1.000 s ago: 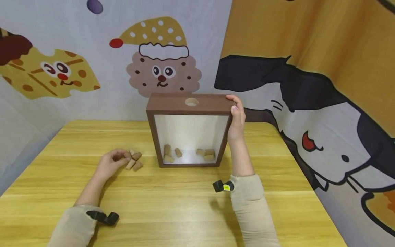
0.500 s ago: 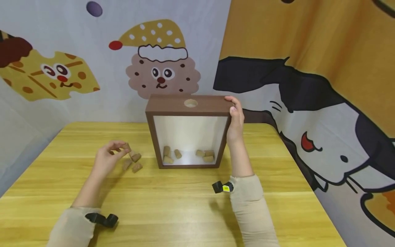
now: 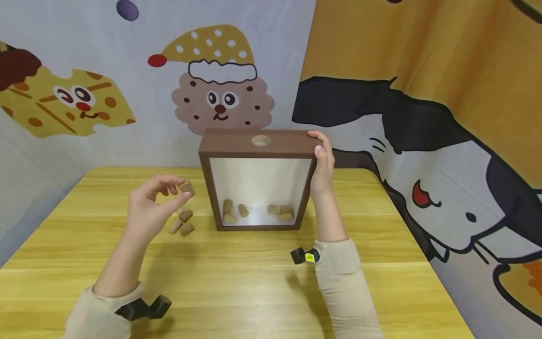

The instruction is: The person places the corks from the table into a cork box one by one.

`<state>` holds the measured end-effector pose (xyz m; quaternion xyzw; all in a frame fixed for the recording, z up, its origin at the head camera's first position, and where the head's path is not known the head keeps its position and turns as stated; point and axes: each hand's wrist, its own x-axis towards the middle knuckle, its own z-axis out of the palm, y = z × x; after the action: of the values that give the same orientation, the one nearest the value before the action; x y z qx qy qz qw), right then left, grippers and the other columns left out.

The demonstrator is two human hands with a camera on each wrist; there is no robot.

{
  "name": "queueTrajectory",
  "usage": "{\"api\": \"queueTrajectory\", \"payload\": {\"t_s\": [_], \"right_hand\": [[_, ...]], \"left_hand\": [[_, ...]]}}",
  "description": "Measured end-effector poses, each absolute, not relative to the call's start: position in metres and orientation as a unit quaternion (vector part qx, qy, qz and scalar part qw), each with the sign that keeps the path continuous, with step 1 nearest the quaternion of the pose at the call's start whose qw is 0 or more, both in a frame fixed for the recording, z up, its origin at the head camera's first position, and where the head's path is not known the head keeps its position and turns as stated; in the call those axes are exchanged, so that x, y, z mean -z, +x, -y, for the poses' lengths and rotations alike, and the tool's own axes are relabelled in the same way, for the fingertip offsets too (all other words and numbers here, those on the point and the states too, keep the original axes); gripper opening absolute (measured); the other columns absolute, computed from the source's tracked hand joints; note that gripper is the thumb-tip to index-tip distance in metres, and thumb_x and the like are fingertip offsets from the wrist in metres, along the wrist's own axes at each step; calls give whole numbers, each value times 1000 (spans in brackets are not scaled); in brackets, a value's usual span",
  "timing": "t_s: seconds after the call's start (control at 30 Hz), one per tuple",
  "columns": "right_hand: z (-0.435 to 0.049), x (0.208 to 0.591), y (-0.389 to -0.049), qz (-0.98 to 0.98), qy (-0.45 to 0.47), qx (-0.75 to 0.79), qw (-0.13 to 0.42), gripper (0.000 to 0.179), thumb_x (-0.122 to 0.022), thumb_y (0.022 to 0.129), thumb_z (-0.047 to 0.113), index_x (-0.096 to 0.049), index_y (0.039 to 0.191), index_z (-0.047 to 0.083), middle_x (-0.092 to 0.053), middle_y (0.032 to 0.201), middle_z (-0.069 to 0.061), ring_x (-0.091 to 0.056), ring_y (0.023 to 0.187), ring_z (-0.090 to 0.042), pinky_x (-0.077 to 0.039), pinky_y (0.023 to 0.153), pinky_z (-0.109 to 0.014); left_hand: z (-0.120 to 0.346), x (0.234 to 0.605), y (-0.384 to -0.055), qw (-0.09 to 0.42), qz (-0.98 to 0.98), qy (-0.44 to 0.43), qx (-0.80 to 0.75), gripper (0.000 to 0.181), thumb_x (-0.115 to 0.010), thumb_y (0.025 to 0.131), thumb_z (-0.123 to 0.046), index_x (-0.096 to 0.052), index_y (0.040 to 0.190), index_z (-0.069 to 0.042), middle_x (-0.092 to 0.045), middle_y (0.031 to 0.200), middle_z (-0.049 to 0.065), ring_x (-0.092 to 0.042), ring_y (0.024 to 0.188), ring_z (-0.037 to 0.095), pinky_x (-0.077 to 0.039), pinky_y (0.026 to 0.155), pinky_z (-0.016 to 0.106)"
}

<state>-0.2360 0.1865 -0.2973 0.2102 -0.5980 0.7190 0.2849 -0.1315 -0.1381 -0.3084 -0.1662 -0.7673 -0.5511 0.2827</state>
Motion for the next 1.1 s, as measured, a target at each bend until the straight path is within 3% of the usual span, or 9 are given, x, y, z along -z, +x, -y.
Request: {"api": "queueTrajectory", "payload": {"t_s": [0.2, 0.37, 0.6, 0.87, 1.1], "right_hand": [[-187, 297, -236, 602, 210, -717, 283, 48, -49, 88, 53, -60, 122, 20, -53, 120, -9, -45, 105, -25, -33, 84, -37], [-186, 298, -237, 605, 208, -714, 284, 49, -50, 87, 54, -60, 121, 20, -52, 122, -8, -44, 107, -25, -32, 86, -36], [-187, 297, -237, 607, 199, -711, 295, 49, -49, 87, 54, -61, 120, 20, -53, 123, -8, -44, 108, -26, -31, 87, -37], [-186, 297, -237, 601, 197, -716, 297, 46, -49, 87, 50, -62, 119, 19, -52, 122, -8, -43, 108, -27, -31, 85, -37], [-184, 296, -236, 598, 197, -718, 297, 45, -48, 87, 48, -62, 119, 20, -53, 121, -8, -44, 106, -26, -32, 84, -37]], "left_hand": [[110, 264, -130, 290, 752, -270, 527, 25, -79, 73, 4, -70, 95, -6, -67, 87, -3, -53, 78, 19, -41, 77, 32], [88, 232, -137, 274, 741, -322, 522, 23, -78, 75, 1, -69, 95, -6, -69, 90, -3, -53, 75, 14, -43, 69, 33], [63, 203, -161, 202, 753, -300, 550, 20, -75, 80, -1, -68, 99, -7, -68, 97, -3, -56, 78, 13, -48, 68, 28], [46, 191, -198, 187, 800, -283, 495, 17, -75, 82, -5, -67, 96, -9, -68, 93, -5, -54, 74, 10, -46, 67, 25], [41, 190, -217, 141, 822, -268, 482, 18, -75, 82, -5, -66, 98, -9, -67, 93, -3, -56, 76, 13, -47, 67, 26]]}}
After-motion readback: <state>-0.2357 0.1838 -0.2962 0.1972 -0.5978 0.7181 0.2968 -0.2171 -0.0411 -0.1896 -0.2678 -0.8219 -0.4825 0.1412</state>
